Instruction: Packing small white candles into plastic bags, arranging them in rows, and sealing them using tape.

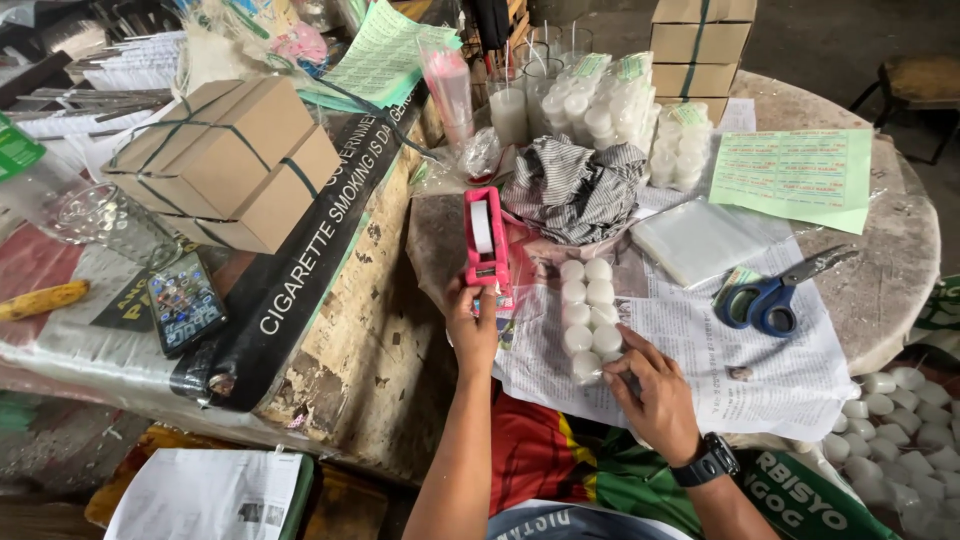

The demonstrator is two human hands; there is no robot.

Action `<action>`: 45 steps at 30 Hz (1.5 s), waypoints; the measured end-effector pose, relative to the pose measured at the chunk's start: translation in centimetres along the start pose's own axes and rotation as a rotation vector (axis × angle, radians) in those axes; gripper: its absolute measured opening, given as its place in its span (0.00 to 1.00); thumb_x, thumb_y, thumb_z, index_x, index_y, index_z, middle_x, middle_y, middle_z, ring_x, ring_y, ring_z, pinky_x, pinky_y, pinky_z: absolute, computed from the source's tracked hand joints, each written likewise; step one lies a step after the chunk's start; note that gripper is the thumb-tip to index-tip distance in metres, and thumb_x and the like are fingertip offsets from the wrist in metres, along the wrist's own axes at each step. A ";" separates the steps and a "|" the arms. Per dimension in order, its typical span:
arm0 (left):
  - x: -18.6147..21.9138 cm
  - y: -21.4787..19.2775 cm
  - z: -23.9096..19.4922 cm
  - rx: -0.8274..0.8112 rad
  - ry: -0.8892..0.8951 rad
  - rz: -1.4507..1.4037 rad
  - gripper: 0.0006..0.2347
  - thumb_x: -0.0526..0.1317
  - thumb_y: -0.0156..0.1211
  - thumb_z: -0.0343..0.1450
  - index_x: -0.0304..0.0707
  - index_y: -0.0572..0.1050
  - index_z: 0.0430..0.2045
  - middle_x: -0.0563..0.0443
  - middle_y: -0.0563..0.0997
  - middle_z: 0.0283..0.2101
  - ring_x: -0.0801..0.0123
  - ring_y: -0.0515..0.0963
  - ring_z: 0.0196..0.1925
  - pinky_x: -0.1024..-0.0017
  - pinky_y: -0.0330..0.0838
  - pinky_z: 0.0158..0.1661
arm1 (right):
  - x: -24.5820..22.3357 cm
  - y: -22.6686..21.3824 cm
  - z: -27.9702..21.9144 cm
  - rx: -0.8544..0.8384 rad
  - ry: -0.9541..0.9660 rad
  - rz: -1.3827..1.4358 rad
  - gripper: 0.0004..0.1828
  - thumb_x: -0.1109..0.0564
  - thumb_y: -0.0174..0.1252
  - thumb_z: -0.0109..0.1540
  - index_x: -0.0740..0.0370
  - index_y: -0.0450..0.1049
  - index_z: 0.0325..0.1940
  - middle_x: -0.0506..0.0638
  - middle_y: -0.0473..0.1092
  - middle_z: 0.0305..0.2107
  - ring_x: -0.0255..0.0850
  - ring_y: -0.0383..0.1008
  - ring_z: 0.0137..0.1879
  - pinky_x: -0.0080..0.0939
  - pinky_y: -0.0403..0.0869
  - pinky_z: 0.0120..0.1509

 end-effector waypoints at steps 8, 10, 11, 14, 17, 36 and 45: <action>2.6 -3.1 3.8 -0.340 0.155 0.335 0.05 0.35 0.52 0.62 0.35 0.68 0.15 0.45 0.72 0.39 0.64 0.75 0.27 0.71 0.69 0.26 | -0.1 -0.1 0.2 -0.002 0.000 0.005 0.08 0.49 0.46 0.55 0.52 0.68 0.31 0.54 0.59 0.54 0.43 0.61 0.58 0.45 0.60 0.47; 2.6 -3.9 4.4 -0.535 0.064 0.403 0.06 0.35 0.54 0.62 0.36 0.68 0.15 0.47 0.73 0.44 0.69 0.76 0.26 0.76 0.72 0.22 | -0.1 -0.1 0.0 -0.010 0.009 -0.003 0.08 0.49 0.46 0.55 0.51 0.68 0.31 0.53 0.59 0.54 0.43 0.61 0.58 0.45 0.60 0.47; 2.8 -4.1 4.5 -0.494 0.205 0.344 0.05 0.34 0.53 0.62 0.36 0.66 0.14 0.46 0.74 0.41 0.64 0.76 0.29 0.71 0.68 0.27 | -0.1 -0.1 0.0 -0.007 -0.001 0.001 0.08 0.48 0.46 0.56 0.52 0.68 0.31 0.53 0.59 0.54 0.43 0.61 0.58 0.44 0.60 0.46; 2.5 -4.6 3.9 -0.449 0.332 0.239 0.04 0.32 0.52 0.60 0.36 0.65 0.14 0.45 0.74 0.37 0.61 0.75 0.37 0.69 0.63 0.33 | -0.2 -0.2 0.2 0.010 -0.026 0.002 0.09 0.48 0.45 0.56 0.52 0.67 0.31 0.54 0.59 0.54 0.43 0.61 0.58 0.44 0.61 0.45; 1.9 -5.2 3.1 -0.377 0.262 0.127 0.03 0.30 0.53 0.59 0.32 0.67 0.15 0.40 0.74 0.36 0.55 0.75 0.38 0.69 0.67 0.34 | -0.3 -0.5 0.2 0.051 -0.026 0.012 0.07 0.49 0.49 0.55 0.52 0.67 0.29 0.51 0.62 0.51 0.44 0.64 0.54 0.44 0.61 0.48; 10.9 1.5 -9.3 -0.490 0.369 -0.216 0.08 0.33 0.45 0.67 0.36 0.74 0.30 0.47 0.66 0.50 0.55 0.62 0.56 0.63 0.51 0.55 | -0.3 -1.3 0.8 0.033 0.005 0.062 0.02 0.51 0.53 0.53 0.47 0.68 0.27 0.47 0.67 0.45 0.45 0.70 0.44 0.40 0.64 0.46; 9.8 2.6 -9.4 -0.404 0.510 -0.132 0.05 0.37 0.53 0.64 0.41 0.75 0.28 0.51 0.68 0.48 0.58 0.65 0.53 0.63 0.59 0.50 | -0.5 -1.6 0.9 0.045 0.000 0.065 0.05 0.50 0.53 0.52 0.49 0.65 0.28 0.48 0.67 0.44 0.49 0.70 0.41 0.42 0.65 0.44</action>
Point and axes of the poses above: each hand's wrist, its own z-axis towards the middle knuckle, its own y-axis out of the palm, x = y × z, the point moved 3 cm from there along z, towards the middle knuckle
